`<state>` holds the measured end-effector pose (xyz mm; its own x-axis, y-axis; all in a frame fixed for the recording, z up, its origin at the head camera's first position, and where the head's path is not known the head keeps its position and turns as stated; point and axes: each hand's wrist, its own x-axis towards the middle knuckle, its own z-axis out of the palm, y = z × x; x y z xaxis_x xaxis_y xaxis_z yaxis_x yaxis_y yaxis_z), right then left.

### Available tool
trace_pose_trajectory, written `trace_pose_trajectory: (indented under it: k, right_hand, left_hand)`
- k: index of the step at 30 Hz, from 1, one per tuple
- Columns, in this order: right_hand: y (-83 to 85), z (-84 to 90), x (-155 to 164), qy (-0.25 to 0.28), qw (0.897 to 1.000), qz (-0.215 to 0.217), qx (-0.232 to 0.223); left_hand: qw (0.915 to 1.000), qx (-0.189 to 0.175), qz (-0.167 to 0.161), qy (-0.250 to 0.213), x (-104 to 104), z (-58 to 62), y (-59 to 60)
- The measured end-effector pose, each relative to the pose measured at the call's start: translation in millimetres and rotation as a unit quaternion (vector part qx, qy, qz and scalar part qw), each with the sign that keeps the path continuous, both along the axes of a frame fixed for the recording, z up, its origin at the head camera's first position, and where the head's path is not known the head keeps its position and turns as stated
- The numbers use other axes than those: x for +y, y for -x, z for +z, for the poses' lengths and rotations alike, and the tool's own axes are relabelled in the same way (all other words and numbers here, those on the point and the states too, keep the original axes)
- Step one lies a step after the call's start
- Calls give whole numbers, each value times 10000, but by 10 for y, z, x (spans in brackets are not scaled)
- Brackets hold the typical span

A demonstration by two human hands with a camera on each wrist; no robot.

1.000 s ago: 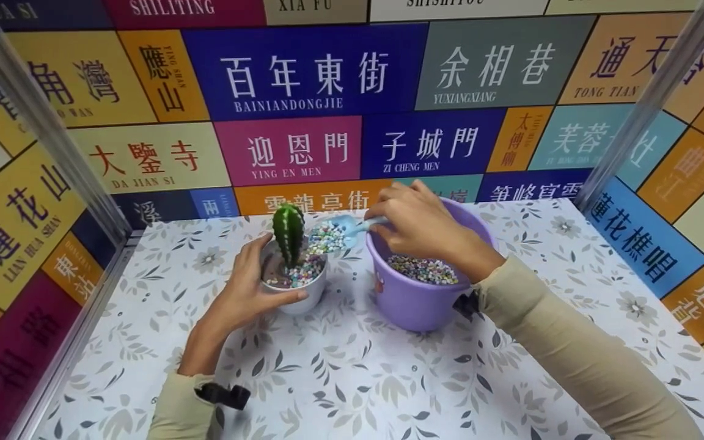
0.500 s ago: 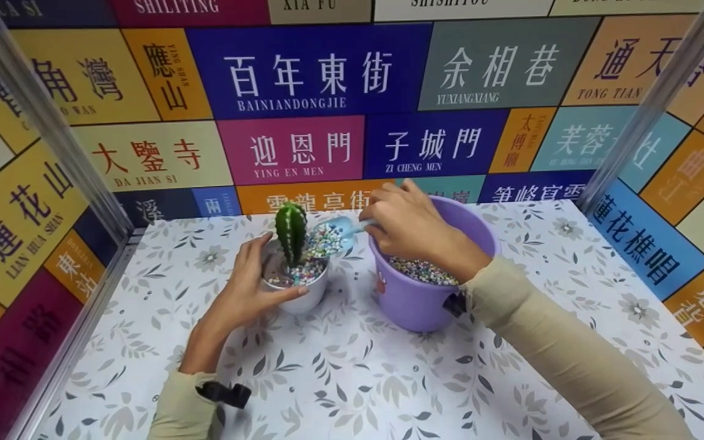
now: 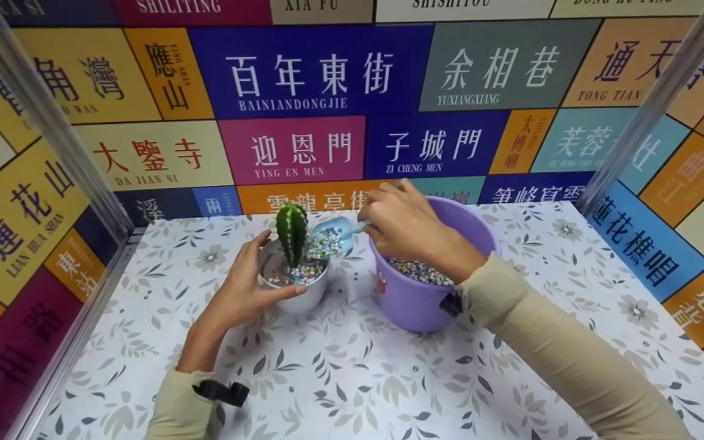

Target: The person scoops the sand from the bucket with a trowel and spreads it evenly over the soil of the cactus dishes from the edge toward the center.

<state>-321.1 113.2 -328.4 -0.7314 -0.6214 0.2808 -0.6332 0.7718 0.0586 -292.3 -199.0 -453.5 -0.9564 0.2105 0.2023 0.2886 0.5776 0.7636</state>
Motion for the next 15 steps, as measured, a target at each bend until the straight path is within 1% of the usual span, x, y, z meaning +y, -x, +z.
trace_pose_trajectory:
  k: [5,10,12,15]
  right_hand:
    - [-2,-8,-4,-21,10000,-5,57]
    - [9,-20,0,-34,9999,35,123]
    - [10,-22,0,-29,9999,46,133]
    - [6,-18,-4,-26,9999,27,128]
  left_hand:
    - [10000,-41,-79,-41,-21,2,8]
    - [9999,-52,-111,-76,-26,6,-9]
    - [10000,-31,-53,-21,-4,7,-19]
    - [9998,49,103,182,53,-5,-20]
